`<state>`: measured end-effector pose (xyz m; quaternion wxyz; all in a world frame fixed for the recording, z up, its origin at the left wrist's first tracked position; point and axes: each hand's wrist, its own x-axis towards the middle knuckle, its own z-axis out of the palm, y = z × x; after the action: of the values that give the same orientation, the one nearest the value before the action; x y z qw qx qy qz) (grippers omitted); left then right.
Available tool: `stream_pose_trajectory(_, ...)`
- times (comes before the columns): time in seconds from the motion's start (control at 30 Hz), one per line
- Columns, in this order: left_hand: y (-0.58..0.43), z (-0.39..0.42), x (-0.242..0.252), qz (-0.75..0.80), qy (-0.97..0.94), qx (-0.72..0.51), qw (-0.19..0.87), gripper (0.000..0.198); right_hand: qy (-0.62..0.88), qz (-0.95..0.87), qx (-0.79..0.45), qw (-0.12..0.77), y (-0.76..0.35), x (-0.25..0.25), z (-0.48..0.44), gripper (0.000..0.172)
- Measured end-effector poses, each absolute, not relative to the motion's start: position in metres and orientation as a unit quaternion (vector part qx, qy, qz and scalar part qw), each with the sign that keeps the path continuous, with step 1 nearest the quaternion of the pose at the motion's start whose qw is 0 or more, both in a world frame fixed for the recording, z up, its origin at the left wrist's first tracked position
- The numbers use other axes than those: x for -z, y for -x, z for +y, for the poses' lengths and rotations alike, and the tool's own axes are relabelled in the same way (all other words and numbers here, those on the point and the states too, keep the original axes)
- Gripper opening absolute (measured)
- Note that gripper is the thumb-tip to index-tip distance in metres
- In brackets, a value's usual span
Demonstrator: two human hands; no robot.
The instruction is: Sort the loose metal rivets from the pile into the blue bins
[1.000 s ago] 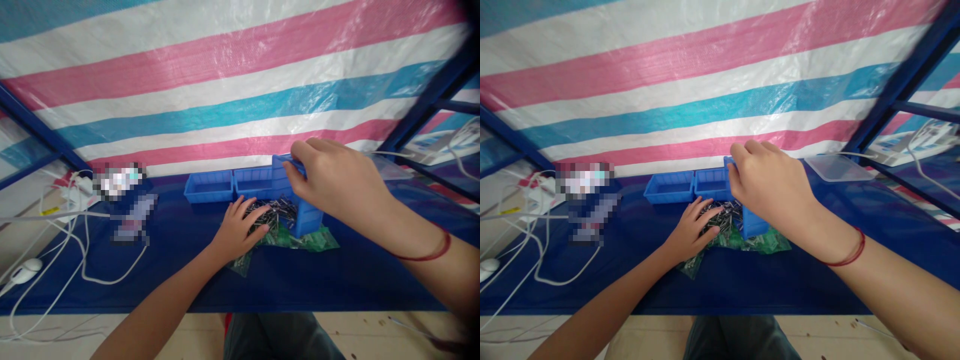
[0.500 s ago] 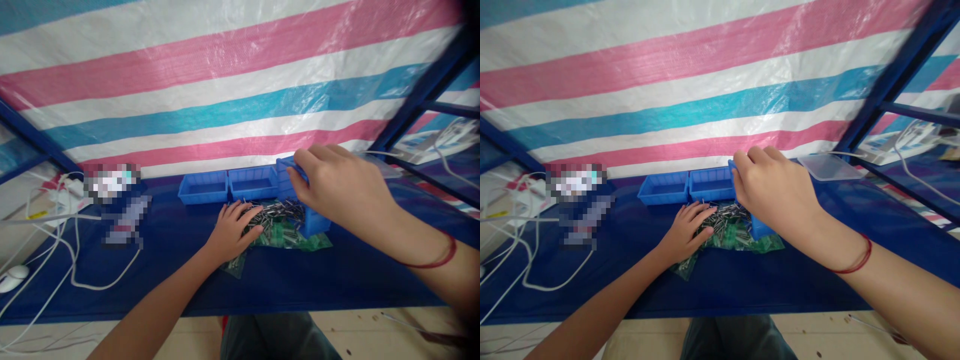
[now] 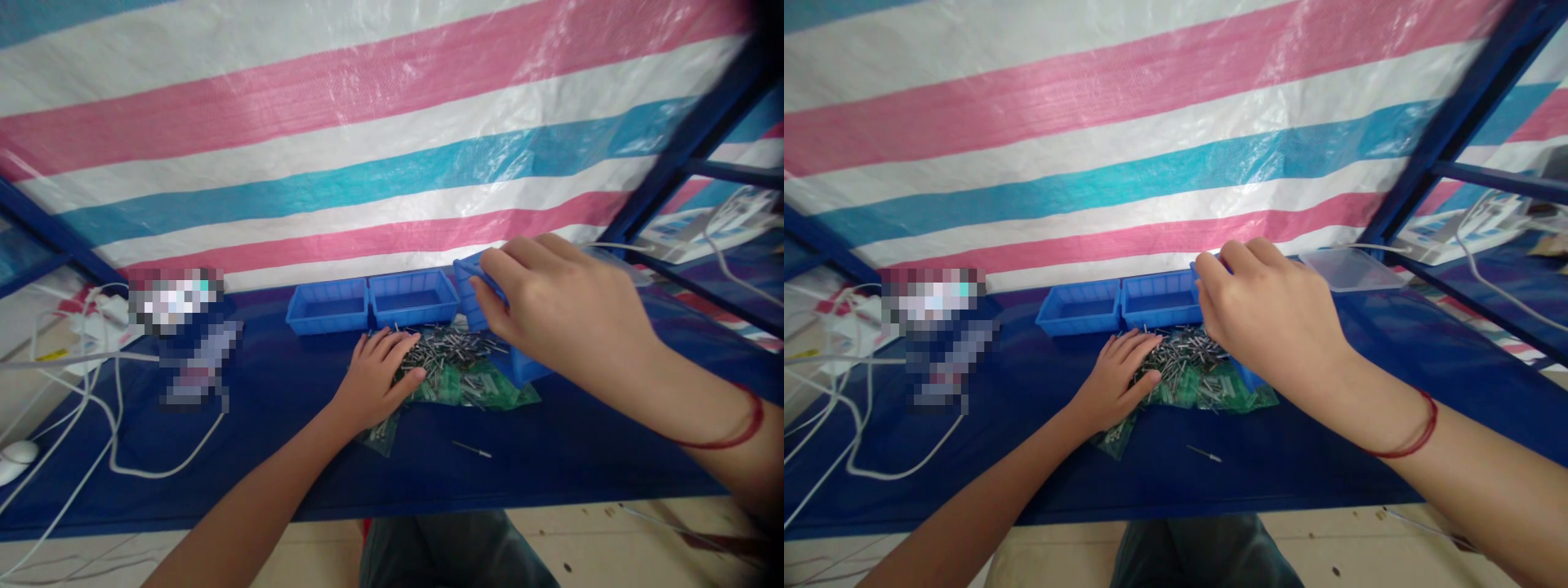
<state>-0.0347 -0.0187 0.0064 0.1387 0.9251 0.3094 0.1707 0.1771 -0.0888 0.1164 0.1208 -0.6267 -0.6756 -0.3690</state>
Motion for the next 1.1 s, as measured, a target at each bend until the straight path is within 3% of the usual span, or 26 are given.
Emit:
stream_pose_trajectory(0.5,0.038,-0.037,-0.038,0.205,-0.95,-0.233,0.046,0.044,0.664,-0.603,0.426,0.121,-0.216,-0.121,-0.095,0.022)
stream_pose_trajectory(0.63,0.067,-0.08,-0.043,0.135,-0.963,-0.232,0.025,0.067,0.714,-0.54,0.405,0.185,-0.243,-0.124,-0.093,0.029)
stream_pose_trajectory(0.73,0.08,-0.113,-0.024,0.106,-0.977,-0.183,-0.017,0.052,0.756,-0.478,0.359,0.266,-0.28,-0.113,-0.074,0.03)
stream_pose_trajectory(0.83,0.08,-0.128,-0.003,0.158,-0.961,-0.224,-0.042,0.022,0.829,-0.381,0.207,0.352,-0.319,-0.085,-0.047,0.025)
stream_pose_trajectory(1.1,0.076,-0.124,0.004,0.151,-0.96,-0.226,0.073,0.027,0.84,-0.365,0.044,0.399,-0.371,0.015,-0.014,0.029)
